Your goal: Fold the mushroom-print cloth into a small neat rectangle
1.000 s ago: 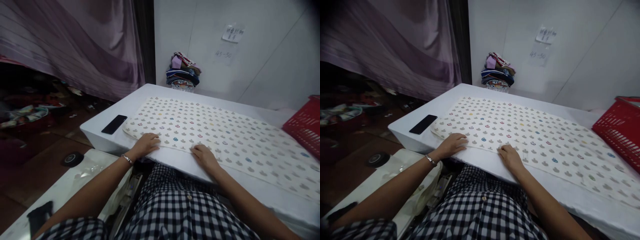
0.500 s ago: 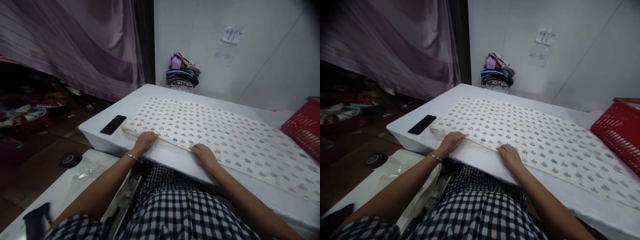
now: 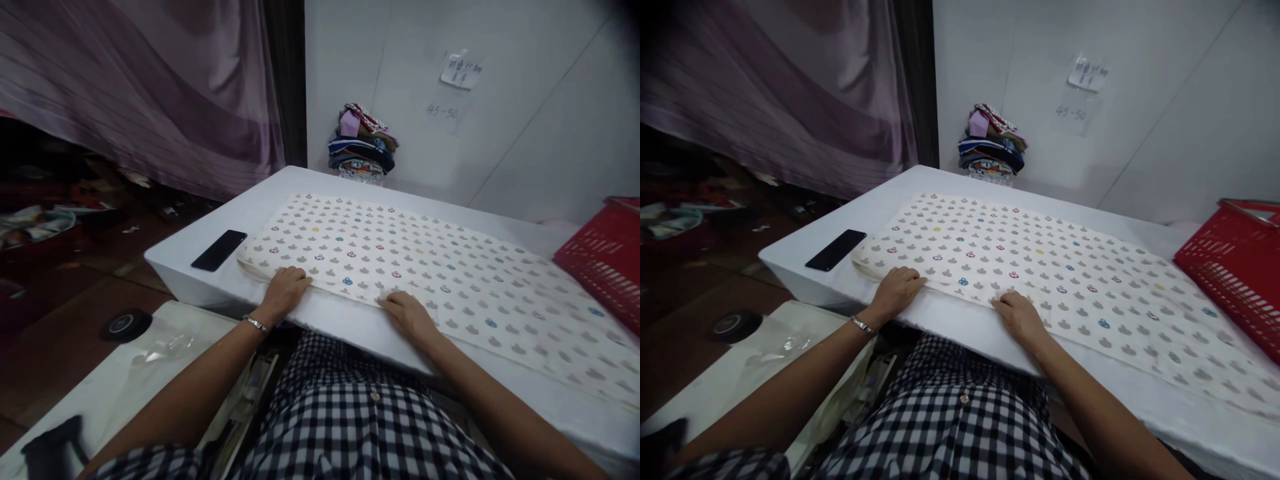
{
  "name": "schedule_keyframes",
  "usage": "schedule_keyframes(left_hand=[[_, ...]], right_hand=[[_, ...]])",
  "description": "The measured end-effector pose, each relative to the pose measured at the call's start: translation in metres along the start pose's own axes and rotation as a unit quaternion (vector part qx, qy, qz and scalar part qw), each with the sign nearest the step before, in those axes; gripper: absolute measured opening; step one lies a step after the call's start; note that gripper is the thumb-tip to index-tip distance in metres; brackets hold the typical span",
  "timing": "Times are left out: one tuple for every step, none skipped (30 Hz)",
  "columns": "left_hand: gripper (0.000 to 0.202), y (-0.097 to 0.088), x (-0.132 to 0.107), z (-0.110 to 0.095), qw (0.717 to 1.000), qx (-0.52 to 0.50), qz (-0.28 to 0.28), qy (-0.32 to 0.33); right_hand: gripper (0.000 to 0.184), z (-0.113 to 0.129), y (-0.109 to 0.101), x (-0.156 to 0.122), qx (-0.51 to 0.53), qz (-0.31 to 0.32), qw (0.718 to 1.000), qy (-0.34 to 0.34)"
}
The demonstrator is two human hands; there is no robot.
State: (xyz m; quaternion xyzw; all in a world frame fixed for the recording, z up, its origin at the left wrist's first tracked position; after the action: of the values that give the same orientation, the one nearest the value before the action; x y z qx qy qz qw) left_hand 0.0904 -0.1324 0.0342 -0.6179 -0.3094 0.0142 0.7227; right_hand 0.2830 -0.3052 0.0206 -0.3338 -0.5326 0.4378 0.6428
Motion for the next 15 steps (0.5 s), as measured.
schedule_keyframes(left_hand=[[0.027, 0.0, 0.0, 0.0, 1.0, -0.008, 0.004, -0.004], [0.026, 0.0, -0.001, 0.0, 1.0, -0.022, 0.011, -0.007], [0.025, -0.001, -0.002, 0.001, 0.999, -0.044, 0.02, -0.01], [0.024, -0.001, -0.003, 0.002, 0.997, -0.072, 0.029, -0.016], [0.023, -0.002, -0.004, 0.003, 0.993, -0.104, 0.04, -0.025], [0.022, -0.003, -0.005, 0.006, 0.989, -0.136, 0.052, -0.037], [0.023, -0.004, -0.005, 0.008, 0.983, -0.166, 0.064, -0.053], [0.024, -0.005, -0.004, 0.012, 0.976, -0.192, 0.073, -0.071], [0.025, -0.006, -0.002, 0.015, 0.97, -0.211, 0.076, -0.088], [0.028, -0.007, 0.003, 0.018, 0.967, -0.222, 0.071, -0.102], [0.03, -0.007, 0.01, 0.021, 0.966, -0.226, 0.056, -0.111], [0.033, -0.008, 0.019, 0.023, 0.968, -0.223, 0.037, -0.111], [0.036, -0.006, 0.029, 0.023, 0.971, -0.215, 0.018, -0.105], [0.038, -0.002, 0.041, 0.022, 0.974, -0.206, 0.005, -0.094], [0.041, 0.004, 0.053, 0.02, 0.977, -0.197, 0.001, -0.08]], right_hand=[[0.033, 0.001, -0.002, 0.0, 0.017, 0.005, 1.0, -0.006], [0.032, 0.001, -0.004, 0.0, 0.039, 0.012, 0.999, -0.011], [0.032, 0.0, -0.007, 0.001, 0.064, 0.019, 0.998, -0.011], [0.032, -0.004, -0.01, 0.004, 0.086, 0.021, 0.996, -0.004], [0.032, -0.011, -0.013, 0.008, 0.1, 0.016, 0.995, 0.011], [0.032, -0.021, -0.016, 0.013, 0.107, 0.004, 0.994, 0.032], [0.033, -0.033, -0.018, 0.018, 0.106, -0.01, 0.993, 0.054], [0.034, -0.046, -0.019, 0.025, 0.099, -0.023, 0.992, 0.072], [0.034, -0.059, -0.018, 0.031, 0.087, -0.031, 0.992, 0.087], [0.036, -0.072, -0.016, 0.038, 0.072, -0.034, 0.992, 0.096], [0.038, -0.085, -0.012, 0.046, 0.054, -0.031, 0.993, 0.099], [0.041, -0.096, -0.006, 0.053, 0.034, -0.023, 0.994, 0.099], [0.044, -0.107, 0.0, 0.059, 0.013, -0.012, 0.995, 0.098], [0.048, -0.117, 0.007, 0.065, -0.009, 0.003, 0.995, 0.1], [0.052, -0.127, 0.015, 0.07, -0.028, 0.022, 0.994, 0.106]])
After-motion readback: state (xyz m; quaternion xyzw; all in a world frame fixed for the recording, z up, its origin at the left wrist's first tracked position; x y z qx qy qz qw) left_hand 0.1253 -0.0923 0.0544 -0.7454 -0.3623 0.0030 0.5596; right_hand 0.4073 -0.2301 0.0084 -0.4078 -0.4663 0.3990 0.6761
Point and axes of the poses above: each hand's wrist, its own x-axis towards the middle knuckle, its own y-axis out of the palm, z = x × y, the point moved 7 cm from there along x, towards the middle knuckle, and after that the axes turned 12 degrees about -z, right-handed, at the moved point
